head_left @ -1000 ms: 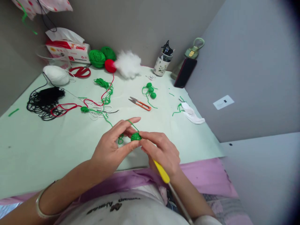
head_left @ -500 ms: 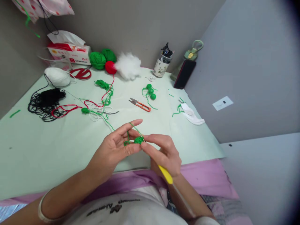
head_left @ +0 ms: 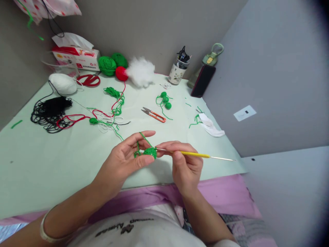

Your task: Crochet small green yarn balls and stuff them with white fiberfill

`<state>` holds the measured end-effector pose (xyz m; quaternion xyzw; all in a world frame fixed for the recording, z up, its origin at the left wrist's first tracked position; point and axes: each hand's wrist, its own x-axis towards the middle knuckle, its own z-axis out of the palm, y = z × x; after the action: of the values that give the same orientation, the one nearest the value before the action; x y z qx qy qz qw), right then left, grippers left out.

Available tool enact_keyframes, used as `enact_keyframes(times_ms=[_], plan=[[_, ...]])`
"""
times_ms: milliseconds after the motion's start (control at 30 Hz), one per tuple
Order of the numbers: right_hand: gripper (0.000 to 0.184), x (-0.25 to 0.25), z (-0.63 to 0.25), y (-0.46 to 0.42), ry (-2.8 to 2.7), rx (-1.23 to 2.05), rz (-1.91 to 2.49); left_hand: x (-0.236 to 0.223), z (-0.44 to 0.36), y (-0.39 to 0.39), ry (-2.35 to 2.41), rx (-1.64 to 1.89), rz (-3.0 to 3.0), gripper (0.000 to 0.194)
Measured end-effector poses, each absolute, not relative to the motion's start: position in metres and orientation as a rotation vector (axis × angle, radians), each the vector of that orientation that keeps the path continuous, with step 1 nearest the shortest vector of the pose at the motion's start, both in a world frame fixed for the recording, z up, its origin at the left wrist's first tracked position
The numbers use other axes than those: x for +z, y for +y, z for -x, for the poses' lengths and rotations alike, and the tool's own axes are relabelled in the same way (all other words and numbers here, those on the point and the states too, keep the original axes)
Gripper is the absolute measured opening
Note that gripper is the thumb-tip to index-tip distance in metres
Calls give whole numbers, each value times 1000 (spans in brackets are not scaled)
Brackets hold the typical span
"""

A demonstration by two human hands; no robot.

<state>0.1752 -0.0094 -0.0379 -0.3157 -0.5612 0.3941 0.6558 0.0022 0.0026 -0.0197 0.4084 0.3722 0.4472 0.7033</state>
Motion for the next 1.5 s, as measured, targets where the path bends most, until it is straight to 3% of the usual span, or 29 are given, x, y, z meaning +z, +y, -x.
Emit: enact_keyframes(times_ms=[400,767,1033,1333,1500], plan=[[17,-36,-181,-6,-1243,1003,655,-22,3,10,504,847,-724,32],[14,-42,-179,-3,-1231,994,663,-21,0,10,516,828,-679,28],[16,-39,-178,-5,-1307,882,788,-24,-2,10,589,840,-772,38],[18,-39,-178,-3,-1396,825,781,-23,-1,10,739,899,-925,77],[15,-41,-179,-1,-1254,993,727,-19,-2,10,847,927,-1045,75]])
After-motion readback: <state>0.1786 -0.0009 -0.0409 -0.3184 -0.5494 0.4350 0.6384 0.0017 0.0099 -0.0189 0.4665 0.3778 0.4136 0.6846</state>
